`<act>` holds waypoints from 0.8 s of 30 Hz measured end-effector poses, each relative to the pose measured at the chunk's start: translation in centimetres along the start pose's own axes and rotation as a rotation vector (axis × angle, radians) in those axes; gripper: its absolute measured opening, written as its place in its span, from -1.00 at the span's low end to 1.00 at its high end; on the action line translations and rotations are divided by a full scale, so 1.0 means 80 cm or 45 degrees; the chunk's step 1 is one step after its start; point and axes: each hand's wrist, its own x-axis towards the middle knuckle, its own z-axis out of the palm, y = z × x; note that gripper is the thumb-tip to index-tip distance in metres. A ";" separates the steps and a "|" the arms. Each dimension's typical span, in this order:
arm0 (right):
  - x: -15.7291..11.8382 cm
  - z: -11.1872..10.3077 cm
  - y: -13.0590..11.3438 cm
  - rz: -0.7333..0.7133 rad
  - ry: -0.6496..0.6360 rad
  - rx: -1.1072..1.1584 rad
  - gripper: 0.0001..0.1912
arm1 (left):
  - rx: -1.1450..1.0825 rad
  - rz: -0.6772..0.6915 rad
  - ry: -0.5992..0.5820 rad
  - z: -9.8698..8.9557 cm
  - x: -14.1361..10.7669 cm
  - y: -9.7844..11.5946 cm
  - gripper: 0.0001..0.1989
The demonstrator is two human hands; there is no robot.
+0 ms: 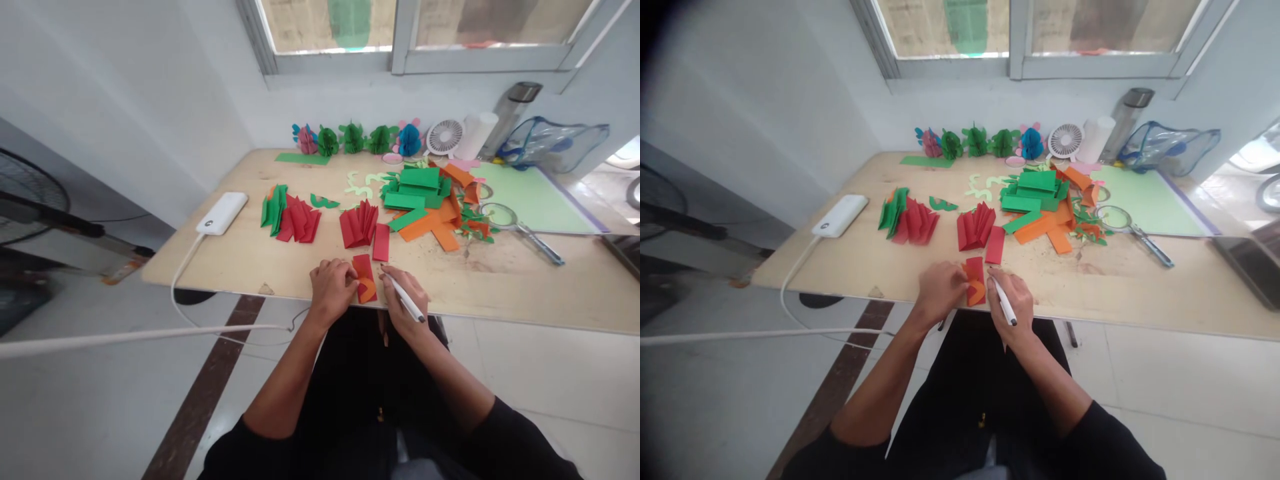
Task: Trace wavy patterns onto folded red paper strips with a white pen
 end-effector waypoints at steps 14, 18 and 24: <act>-0.001 0.000 0.005 -0.038 0.005 -0.032 -0.74 | -0.052 -0.031 0.120 0.004 -0.010 -0.006 -0.86; 0.000 0.000 0.007 -0.137 -0.079 -0.110 -0.73 | -0.029 -0.036 0.110 0.002 -0.012 -0.004 -0.87; 0.002 -0.001 0.005 -0.304 -0.275 -0.210 -0.76 | -0.092 -0.037 0.115 0.009 -0.018 -0.002 -0.86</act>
